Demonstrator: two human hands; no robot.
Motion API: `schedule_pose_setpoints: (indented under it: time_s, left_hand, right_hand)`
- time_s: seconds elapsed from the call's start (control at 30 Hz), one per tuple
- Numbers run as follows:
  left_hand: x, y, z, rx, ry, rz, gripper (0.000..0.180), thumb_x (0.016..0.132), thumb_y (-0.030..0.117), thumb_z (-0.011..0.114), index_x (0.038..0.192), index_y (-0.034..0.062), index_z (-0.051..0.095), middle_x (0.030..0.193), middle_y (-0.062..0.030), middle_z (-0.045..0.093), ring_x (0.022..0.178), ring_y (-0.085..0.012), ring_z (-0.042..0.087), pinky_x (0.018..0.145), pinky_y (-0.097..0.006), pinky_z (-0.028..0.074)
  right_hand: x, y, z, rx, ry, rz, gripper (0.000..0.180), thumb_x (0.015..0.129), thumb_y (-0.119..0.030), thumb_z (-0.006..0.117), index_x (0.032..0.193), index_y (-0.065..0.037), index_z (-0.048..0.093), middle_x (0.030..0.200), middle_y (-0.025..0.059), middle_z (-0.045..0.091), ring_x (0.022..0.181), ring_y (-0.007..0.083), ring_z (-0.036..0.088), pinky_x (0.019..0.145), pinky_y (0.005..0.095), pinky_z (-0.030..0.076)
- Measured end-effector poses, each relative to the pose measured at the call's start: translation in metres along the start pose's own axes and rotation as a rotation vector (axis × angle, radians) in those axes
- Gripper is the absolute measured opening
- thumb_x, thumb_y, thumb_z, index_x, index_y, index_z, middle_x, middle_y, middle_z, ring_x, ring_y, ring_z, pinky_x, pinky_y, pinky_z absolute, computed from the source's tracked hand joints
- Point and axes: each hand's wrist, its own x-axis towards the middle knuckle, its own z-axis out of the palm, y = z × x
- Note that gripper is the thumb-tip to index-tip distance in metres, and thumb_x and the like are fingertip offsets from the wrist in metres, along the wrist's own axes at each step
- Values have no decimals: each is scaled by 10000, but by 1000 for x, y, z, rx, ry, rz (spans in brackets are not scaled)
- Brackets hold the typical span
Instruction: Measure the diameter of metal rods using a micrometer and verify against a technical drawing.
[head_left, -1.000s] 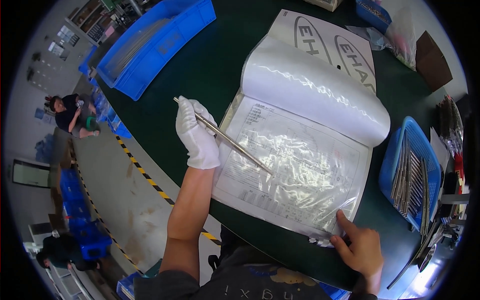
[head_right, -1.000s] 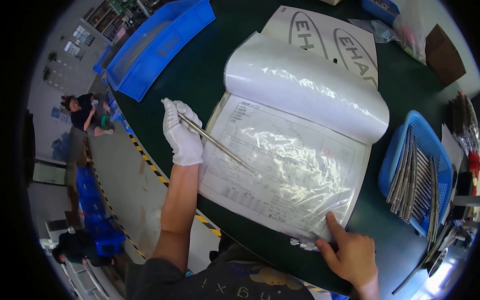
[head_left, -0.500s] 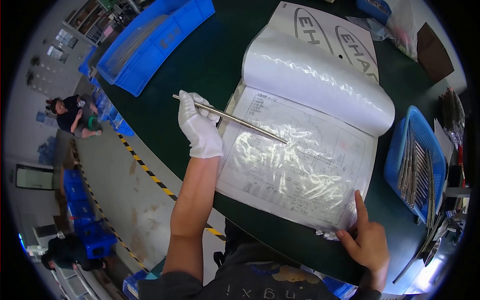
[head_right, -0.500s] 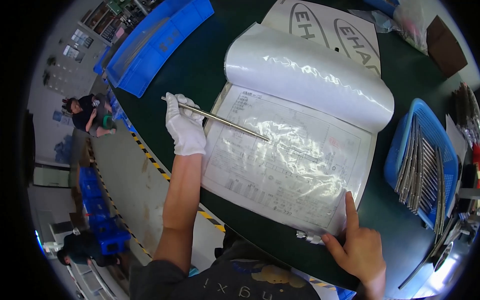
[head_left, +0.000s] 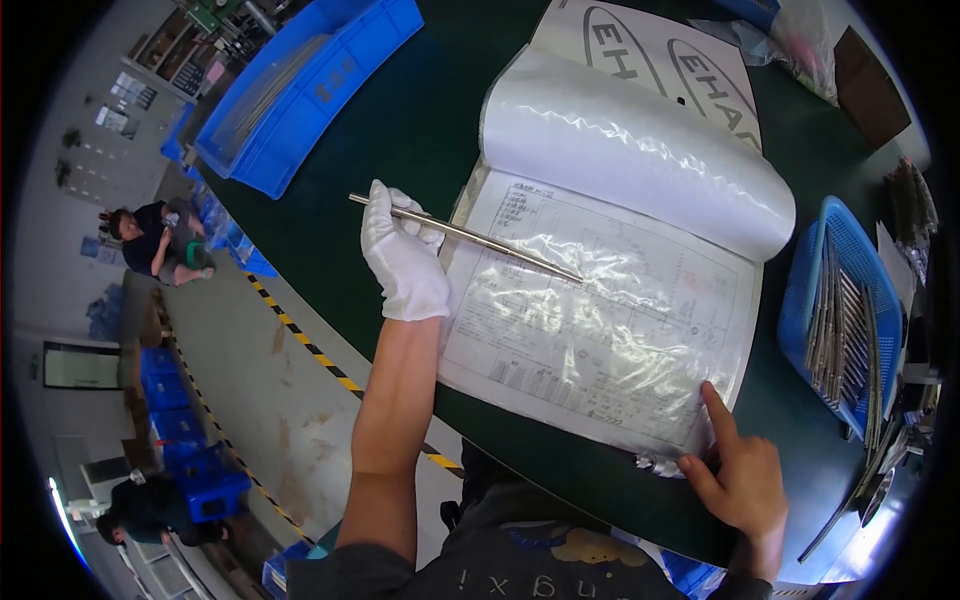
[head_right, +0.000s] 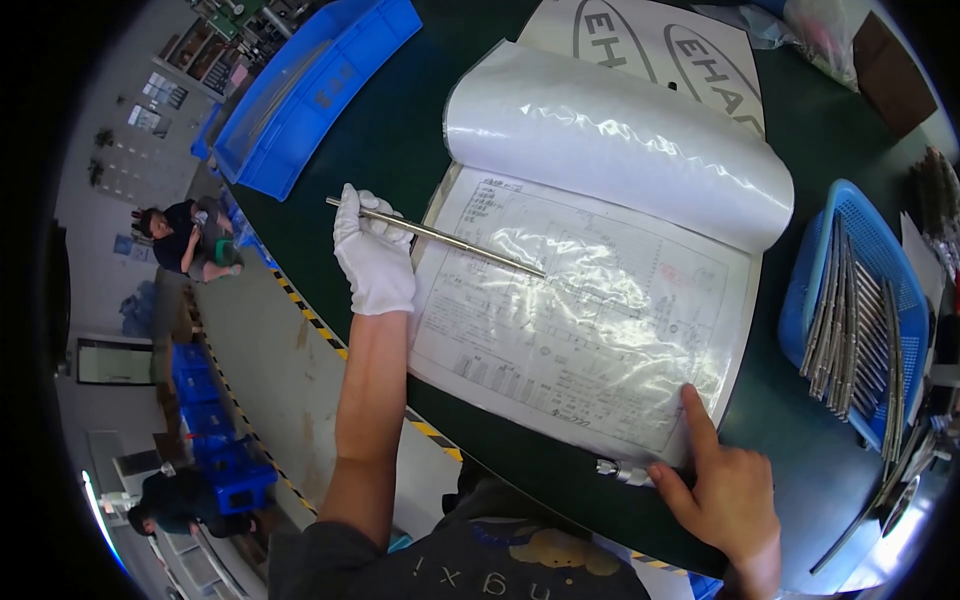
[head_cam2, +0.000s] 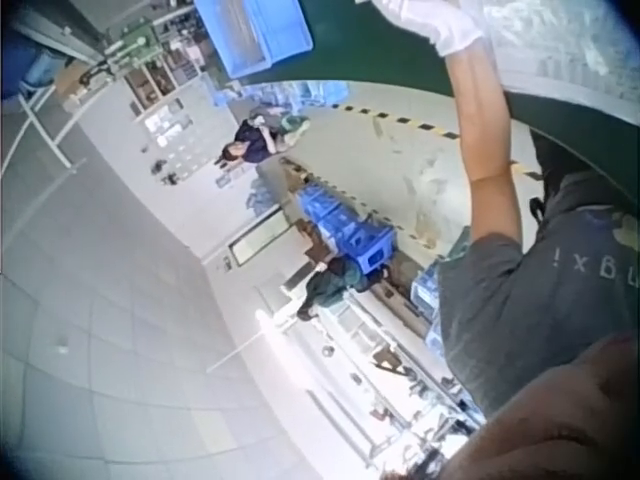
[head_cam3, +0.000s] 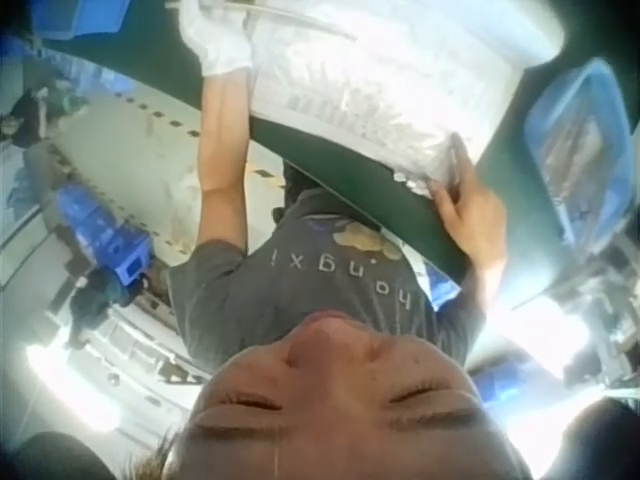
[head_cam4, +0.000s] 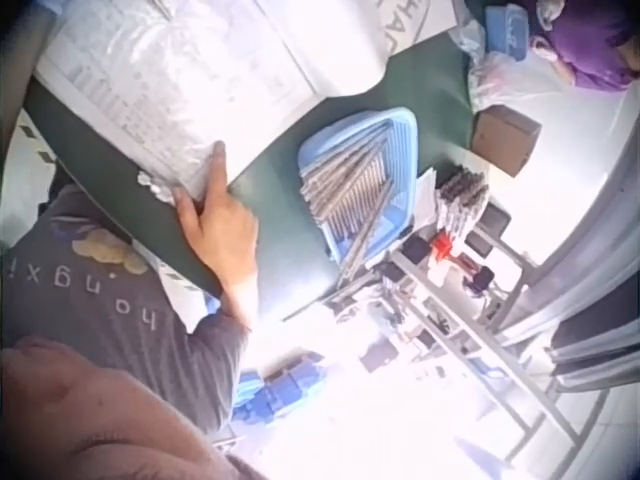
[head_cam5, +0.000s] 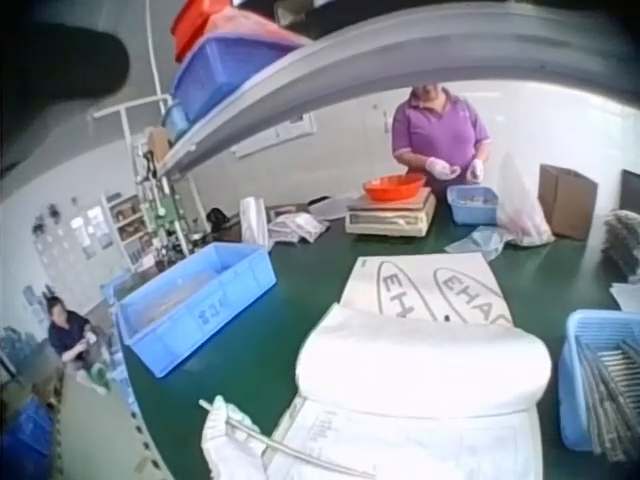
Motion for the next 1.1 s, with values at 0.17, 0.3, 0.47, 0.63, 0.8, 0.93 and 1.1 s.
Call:
schedule_pose_setpoints:
  time_s: [0.17,0.3,0.47,0.63,0.8,0.93,1.1]
  left_hand:
    - [-1,-4,7,49,100,35,248,921,337,608,774,150,541,705,38,486,641,-85,441,619,-240,379]
    - [0,-1,2,68,14,-8,289,922,365,602,764,135,526,650,41,403,570,-69,349,521,-226,304]
    - [0,0,2,70,-21,-27,269,927,338,597,773,128,531,685,36,422,611,-69,369,548,-228,322]
    - [3,-1,-2,70,-27,-13,230,919,305,608,791,121,560,722,27,490,657,-90,446,621,-248,389]
    - [-2,-2,5,163,13,77,267,942,335,573,774,132,529,719,35,449,615,-64,384,541,-220,331]
    - [-18,5,8,295,-289,195,311,981,341,510,757,125,522,615,36,424,493,-58,361,456,-211,306]
    - [-38,8,4,407,-392,-15,296,998,324,481,781,129,533,613,33,444,492,-51,379,438,-217,298]
  right_hand:
    - [4,0,0,10,-16,-6,785,816,-368,655,1427,18,348,495,78,546,485,307,595,508,397,475]
    - [1,-1,2,-30,3,-17,781,819,-368,654,1424,22,351,497,82,548,487,306,598,505,398,476]
    - [2,-1,-1,-12,7,-22,776,820,-367,653,1421,24,355,499,84,550,486,308,597,505,397,475]
    - [2,0,-1,-29,15,-32,778,820,-369,654,1422,22,355,497,85,549,485,309,597,502,398,474]
    - [3,-1,-3,-8,-16,-25,775,822,-377,649,1420,20,358,507,95,561,486,314,599,499,407,472]
    - [4,-6,-4,-10,-67,54,771,795,-316,660,1449,-51,349,584,96,617,554,320,624,566,402,492]
    - [1,-10,-6,-38,-29,6,771,850,-425,611,1423,18,346,522,125,572,505,338,607,524,432,495]
